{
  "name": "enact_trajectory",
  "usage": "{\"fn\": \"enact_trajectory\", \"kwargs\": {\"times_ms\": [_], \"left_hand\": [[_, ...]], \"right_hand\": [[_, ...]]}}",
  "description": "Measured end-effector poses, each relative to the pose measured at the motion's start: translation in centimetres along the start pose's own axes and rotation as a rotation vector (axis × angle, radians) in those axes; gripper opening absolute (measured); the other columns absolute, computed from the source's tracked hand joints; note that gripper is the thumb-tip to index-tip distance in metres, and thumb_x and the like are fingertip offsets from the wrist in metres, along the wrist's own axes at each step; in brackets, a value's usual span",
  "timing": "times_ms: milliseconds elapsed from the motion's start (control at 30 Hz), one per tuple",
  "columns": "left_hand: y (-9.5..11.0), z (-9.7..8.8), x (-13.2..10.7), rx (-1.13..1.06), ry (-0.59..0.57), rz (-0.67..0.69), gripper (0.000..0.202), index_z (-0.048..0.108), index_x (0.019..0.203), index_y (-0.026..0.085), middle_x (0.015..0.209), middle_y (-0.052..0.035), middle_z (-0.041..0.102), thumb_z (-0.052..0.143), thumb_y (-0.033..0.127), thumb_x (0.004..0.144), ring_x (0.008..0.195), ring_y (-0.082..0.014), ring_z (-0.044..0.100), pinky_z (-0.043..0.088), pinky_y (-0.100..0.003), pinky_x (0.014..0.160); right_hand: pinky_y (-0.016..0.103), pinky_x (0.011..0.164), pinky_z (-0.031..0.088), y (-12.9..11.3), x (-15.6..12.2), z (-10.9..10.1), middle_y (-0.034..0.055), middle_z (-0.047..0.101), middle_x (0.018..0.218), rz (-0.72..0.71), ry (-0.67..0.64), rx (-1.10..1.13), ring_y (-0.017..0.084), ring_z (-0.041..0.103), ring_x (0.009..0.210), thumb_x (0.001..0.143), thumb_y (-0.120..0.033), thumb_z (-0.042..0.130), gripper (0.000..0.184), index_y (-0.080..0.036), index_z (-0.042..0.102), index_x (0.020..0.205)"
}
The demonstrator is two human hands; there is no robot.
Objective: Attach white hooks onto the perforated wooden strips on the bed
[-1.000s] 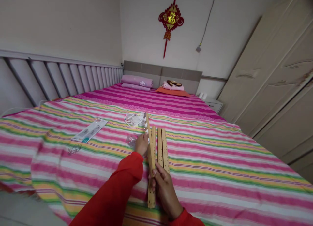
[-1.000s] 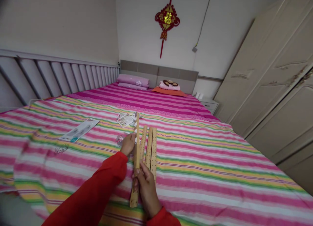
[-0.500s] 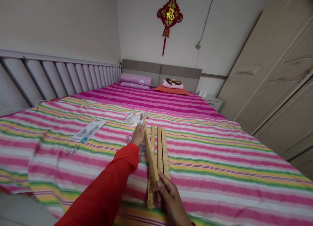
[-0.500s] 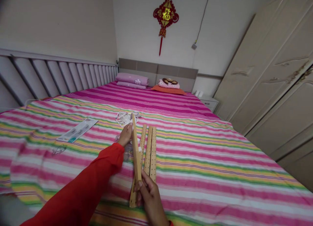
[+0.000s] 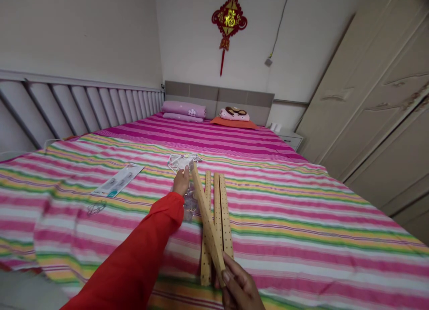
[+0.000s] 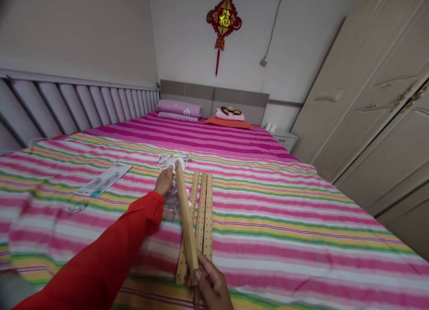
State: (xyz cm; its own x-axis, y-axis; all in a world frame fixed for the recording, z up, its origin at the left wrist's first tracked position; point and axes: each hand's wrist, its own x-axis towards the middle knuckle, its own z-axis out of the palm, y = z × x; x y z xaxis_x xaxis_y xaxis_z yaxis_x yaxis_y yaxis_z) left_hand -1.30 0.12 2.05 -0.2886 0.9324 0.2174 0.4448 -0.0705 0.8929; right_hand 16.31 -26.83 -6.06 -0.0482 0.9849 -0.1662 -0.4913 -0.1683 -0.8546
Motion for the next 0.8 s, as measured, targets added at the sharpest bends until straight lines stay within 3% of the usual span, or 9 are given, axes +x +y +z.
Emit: {"fn": "enact_trajectory", "kwargs": {"times_ms": [200,367,500,633,800], "left_hand": [[0.0,0.1,0.9,0.038,-0.029,0.026,0.044,0.055,0.066,0.019,0.066,-0.0087,0.062,0.03,0.047,0.089,0.074,-0.0233,0.061,0.043,-0.032,0.064],[0.2,0.1,0.7,0.07,-0.078,0.015,0.046,0.057,0.07,0.017,0.062,-0.0084,0.063,0.022,0.038,0.091,0.065,-0.0211,0.062,0.047,-0.032,0.063],[1.3,-0.7,-0.2,0.166,-0.05,0.079,0.036,0.061,0.081,0.014,0.092,-0.0155,0.068,0.034,0.035,0.088,0.098,-0.0279,0.06,0.043,-0.041,0.089],[2.4,-1.0,-3.5,0.212,-0.071,0.28,0.04,0.06,0.108,0.012,0.119,-0.0156,0.061,0.039,0.038,0.086,0.118,-0.0269,0.051,0.036,-0.041,0.102],[1.5,0.1,-11.4,0.173,-0.409,0.529,0.041,0.062,0.115,0.021,0.12,-0.0074,0.063,0.038,0.041,0.088,0.116,-0.0218,0.054,0.038,-0.04,0.104]], "right_hand": [[0.019,0.037,0.027,1.5,-1.2,-0.7,0.0027,0.061,0.057,-0.02,0.064,-0.009,0.008,0.043,0.04,0.068,-0.044,0.076,0.054,-0.019,0.066,0.114],[0.019,0.038,0.027,0.9,-1.8,-1.3,-0.0006,0.055,0.054,0.023,0.074,0.059,0.007,0.042,0.038,0.069,-0.042,0.075,0.053,-0.018,0.065,0.115],[0.018,0.035,0.025,-0.6,-2.0,-2.3,0.0008,0.059,0.06,-0.003,0.04,0.114,0.004,0.035,0.035,0.072,-0.04,0.074,0.053,-0.018,0.062,0.119],[0.019,0.037,0.03,-2.3,-2.1,-3.2,0.0027,0.062,0.069,-0.072,0.065,0.202,0.003,0.034,0.036,0.073,-0.034,0.073,0.046,-0.018,0.064,0.115],[0.017,0.044,0.037,-3.1,-1.4,-4.0,0.0035,0.063,0.07,-0.077,0.114,0.354,0.007,0.045,0.05,0.072,-0.027,0.075,0.043,-0.018,0.064,0.113]]}}
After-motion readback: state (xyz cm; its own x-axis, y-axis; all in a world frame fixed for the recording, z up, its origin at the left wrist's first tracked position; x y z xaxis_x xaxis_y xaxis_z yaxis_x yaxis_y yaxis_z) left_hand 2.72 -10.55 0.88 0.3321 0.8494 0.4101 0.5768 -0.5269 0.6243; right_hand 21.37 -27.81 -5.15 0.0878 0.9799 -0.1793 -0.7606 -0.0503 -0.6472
